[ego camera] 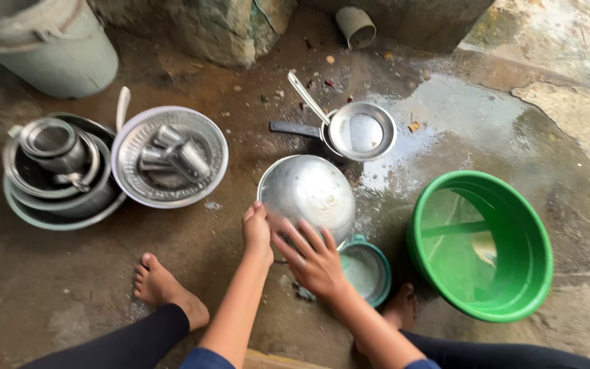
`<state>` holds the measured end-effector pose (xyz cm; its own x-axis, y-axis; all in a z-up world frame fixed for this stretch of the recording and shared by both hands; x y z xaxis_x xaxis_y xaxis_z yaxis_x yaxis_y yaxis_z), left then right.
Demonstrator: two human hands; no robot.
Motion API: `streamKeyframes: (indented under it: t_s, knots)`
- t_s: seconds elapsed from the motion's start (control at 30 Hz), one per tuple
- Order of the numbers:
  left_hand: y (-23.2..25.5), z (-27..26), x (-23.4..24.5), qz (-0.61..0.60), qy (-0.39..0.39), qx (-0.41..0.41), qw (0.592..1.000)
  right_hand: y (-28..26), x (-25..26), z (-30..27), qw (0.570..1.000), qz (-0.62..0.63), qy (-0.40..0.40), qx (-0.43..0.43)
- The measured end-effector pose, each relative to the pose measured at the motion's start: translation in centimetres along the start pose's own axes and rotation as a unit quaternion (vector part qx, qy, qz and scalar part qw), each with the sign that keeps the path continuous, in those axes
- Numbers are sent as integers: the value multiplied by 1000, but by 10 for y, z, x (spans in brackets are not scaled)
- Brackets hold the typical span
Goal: The person washes plates, cups, and pots by hand on a floor using a scrub pad and soapy water from a small container.
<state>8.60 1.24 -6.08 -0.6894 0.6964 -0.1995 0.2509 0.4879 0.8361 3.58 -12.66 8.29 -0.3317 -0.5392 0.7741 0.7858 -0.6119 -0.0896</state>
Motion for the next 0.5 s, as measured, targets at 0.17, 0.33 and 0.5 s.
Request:
streamKeyframes:
  t_s: [0.17, 0.33, 0.5]
  knots:
    - [20, -13, 1, -49, 53, 70, 995, 79, 8, -31, 950, 58, 154, -264]
    - [30, -28, -17, 164, 40, -89, 982, 64, 21, 39, 954, 83, 102, -271]
    - [44, -42, -20, 293, 53, -190, 936, 73, 8, 95, 966, 39, -24, -253]
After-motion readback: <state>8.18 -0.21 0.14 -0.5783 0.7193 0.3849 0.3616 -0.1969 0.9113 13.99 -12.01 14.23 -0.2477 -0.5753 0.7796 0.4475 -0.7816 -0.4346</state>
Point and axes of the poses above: each hand's wrist, its own z-axis towards the middle knuckle, its own x-axis out of the back of the hand, y = z × x, the point moved 7 cm from there along z, towards the middle knuckle, and after that the axes turned 10 degrees about y, right-handed, at the moved point
